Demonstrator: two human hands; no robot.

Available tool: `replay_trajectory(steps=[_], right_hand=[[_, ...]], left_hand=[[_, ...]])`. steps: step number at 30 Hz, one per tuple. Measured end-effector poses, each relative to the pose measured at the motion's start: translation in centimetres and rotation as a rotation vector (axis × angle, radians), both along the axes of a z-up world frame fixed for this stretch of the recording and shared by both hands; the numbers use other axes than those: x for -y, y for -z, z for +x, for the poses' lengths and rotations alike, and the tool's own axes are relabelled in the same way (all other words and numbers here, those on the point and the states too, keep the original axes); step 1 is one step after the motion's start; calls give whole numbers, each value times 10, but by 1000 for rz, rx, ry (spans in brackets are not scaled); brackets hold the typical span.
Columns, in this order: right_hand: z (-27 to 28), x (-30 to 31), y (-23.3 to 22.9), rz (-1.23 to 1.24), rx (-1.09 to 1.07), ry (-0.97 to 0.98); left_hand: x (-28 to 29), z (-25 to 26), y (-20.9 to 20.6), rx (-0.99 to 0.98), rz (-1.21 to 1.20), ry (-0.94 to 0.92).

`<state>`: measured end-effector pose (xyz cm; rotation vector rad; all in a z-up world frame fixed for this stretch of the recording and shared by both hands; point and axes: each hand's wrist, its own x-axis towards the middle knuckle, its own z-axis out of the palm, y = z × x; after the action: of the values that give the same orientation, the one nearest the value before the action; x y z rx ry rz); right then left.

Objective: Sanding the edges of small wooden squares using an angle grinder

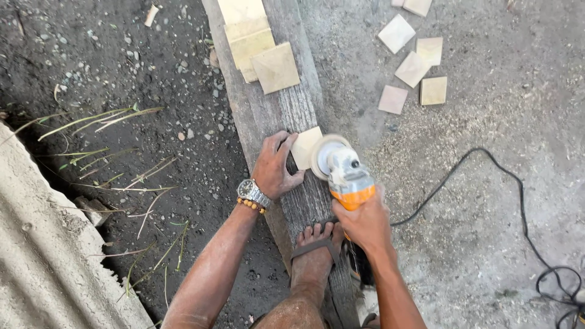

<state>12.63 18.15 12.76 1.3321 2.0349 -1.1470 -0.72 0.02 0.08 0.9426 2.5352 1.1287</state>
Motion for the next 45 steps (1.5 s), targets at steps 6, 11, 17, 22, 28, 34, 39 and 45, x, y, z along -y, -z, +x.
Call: replay_trajectory(steps=[6,11,17,22,28,34,39,45], right_hand=[[41,-19,11,85,84,93],[7,-5,-12,-5,-53,59],[-15,-1,-11,-32,11,-28],[2,-15,-20,-27,79,26],[49,-51,32,-188,-303,298],[31,-103,90,-667,-181,393],[20,-126,143,-932,-224,335],[15,-128,148,-1039,-226,401]], left_hand=[[-2,0,-3,-14,-1,-8],[-1,3,-3,-9,5,-12],[0,2,-7,-14,-15,0],[-2,-1,-9,-2,-8,-9],[-13,-1,-17,-44,-79,37],[-22,-5,7,-38,-180,80],[-20,-10,13,-55,-147,100],[-19,-11,10,-33,-144,82]])
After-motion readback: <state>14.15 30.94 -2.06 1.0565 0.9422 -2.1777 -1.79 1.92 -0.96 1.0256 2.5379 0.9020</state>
